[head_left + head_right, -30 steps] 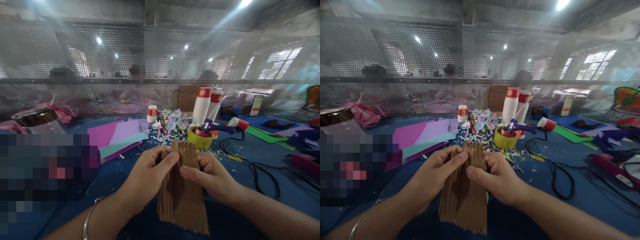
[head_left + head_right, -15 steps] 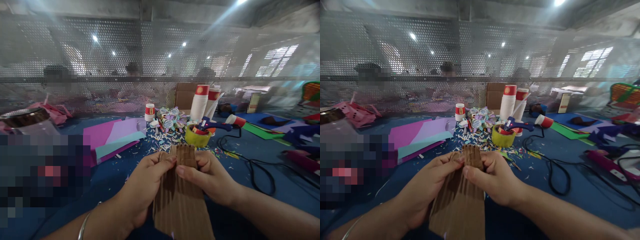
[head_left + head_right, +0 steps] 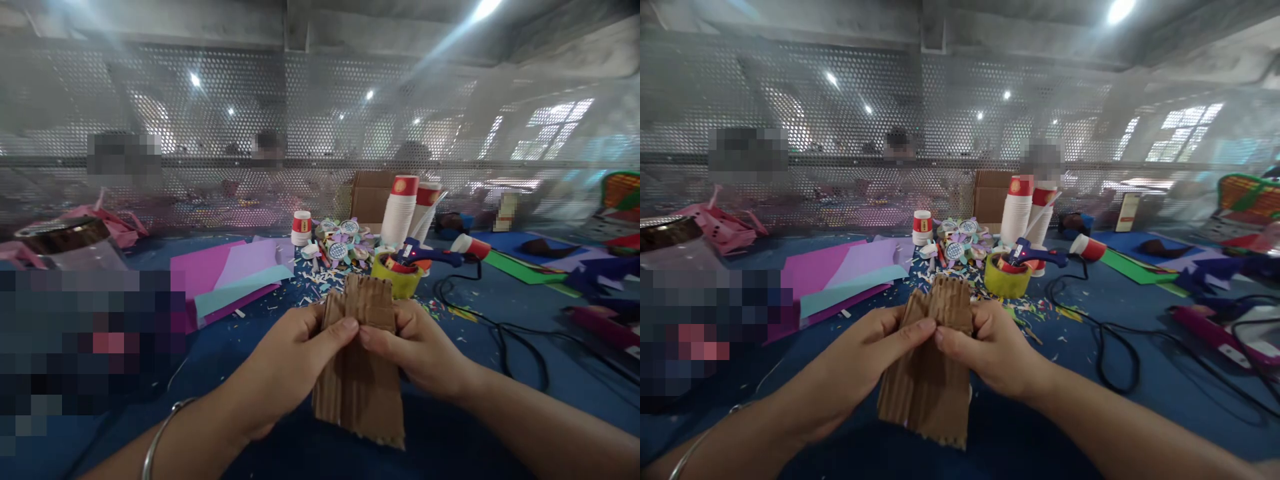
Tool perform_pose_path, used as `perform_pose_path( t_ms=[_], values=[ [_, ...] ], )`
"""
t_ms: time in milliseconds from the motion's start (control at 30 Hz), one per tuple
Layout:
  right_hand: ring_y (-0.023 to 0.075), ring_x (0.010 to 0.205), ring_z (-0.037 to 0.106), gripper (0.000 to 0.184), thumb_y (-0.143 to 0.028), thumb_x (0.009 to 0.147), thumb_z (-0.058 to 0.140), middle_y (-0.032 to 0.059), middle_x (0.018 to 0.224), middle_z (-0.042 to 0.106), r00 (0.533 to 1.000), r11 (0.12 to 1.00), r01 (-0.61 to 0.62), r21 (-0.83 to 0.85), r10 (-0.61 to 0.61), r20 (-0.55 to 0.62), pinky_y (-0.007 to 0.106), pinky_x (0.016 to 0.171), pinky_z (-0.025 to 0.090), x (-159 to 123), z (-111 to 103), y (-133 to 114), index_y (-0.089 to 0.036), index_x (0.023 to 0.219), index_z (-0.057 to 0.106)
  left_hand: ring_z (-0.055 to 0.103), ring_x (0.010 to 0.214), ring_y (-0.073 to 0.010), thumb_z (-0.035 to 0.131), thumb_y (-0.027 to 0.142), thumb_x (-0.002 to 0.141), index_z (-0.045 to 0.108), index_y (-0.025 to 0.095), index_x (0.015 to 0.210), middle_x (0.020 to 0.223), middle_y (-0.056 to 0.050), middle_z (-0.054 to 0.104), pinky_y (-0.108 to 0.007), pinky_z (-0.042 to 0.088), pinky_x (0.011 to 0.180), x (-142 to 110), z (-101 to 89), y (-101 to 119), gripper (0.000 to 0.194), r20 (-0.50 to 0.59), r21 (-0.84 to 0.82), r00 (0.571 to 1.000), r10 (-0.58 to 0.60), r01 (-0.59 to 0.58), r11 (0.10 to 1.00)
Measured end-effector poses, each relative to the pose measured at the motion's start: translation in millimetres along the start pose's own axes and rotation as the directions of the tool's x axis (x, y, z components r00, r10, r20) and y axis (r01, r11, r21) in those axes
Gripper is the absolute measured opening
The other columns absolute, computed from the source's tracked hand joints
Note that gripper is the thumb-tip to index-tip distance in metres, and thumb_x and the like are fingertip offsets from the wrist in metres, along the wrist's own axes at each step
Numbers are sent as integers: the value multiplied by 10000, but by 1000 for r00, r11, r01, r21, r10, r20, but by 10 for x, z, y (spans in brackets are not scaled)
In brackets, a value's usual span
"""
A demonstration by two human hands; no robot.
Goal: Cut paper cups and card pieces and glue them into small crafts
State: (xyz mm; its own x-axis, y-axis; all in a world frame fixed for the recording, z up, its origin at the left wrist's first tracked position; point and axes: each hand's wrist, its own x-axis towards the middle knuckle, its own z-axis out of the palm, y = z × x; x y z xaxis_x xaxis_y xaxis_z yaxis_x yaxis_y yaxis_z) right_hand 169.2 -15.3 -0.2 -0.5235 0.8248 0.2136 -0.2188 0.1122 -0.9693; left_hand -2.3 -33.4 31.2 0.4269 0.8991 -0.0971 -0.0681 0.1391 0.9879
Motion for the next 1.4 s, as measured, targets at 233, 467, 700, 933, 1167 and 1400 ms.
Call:
perform_pose_path(
  t_ms=[233, 467, 700, 933, 1167, 1400],
  values=[
    [81, 556, 393, 273, -351, 789, 725, -32, 626, 459, 998, 993, 59, -99, -61, -12, 188, 511, 370, -16, -3, -37, -154, 669, 579, 599, 602, -125, 675, 297, 823, 736, 153, 870, 687, -25, 697, -238, 449, 638, 12, 149, -71, 163, -70, -214, 997, 20, -34, 976],
    [87, 535, 331, 324, -382, 867, 602, -34, 602, 394, 991, 944, 113, -309, -128, -30, 206, 472, 298, -16, 24, -33, -158, 642, 537, 626, 653, -161, 656, 273, 817, 708, 132, 869, 704, -51, 683, -270, 476, 680, 33, 239, -101, 159, -138, -349, 987, -79, 26, 937],
    [89, 556, 410, 309, -400, 858, 644, -26, 631, 457, 999, 976, 52, -210, -49, 19, 194, 501, 361, 4, 17, 57, -150, 687, 580, 532, 706, -159, 565, 340, 870, 621, 170, 745, 743, -18, 615, -256, 427, 637, 50, 71, -137, 218, -258, 242, 937, 237, -175, 954],
    [96, 594, 491, 216, -334, 803, 727, -23, 649, 533, 996, 999, 32, -27, -29, 86, 202, 580, 452, -53, 75, -2, -162, 723, 625, 514, 698, -147, 502, 361, 918, 603, 174, 754, 745, -13, 613, -249, 415, 617, 14, 39, -120, 269, -120, 383, 935, 334, -267, 884],
    [74, 526, 381, 284, -356, 807, 707, -45, 603, 449, 999, 994, 35, -101, -32, 28, 186, 492, 375, -66, 95, -5, -160, 664, 559, 610, 666, -145, 606, 329, 858, 676, 144, 842, 746, -42, 686, -240, 461, 615, 45, 174, -140, 198, -147, -135, 987, 71, -91, 987],
    [84, 532, 388, 310, -402, 874, 616, -30, 619, 453, 998, 986, 51, -158, -54, -13, 204, 488, 386, -76, 97, 10, -164, 683, 556, 630, 594, -151, 666, 354, 826, 716, 142, 848, 672, -44, 692, -257, 477, 598, 40, 85, -55, 219, -43, -298, 991, -130, 112, 948]
  ],
)
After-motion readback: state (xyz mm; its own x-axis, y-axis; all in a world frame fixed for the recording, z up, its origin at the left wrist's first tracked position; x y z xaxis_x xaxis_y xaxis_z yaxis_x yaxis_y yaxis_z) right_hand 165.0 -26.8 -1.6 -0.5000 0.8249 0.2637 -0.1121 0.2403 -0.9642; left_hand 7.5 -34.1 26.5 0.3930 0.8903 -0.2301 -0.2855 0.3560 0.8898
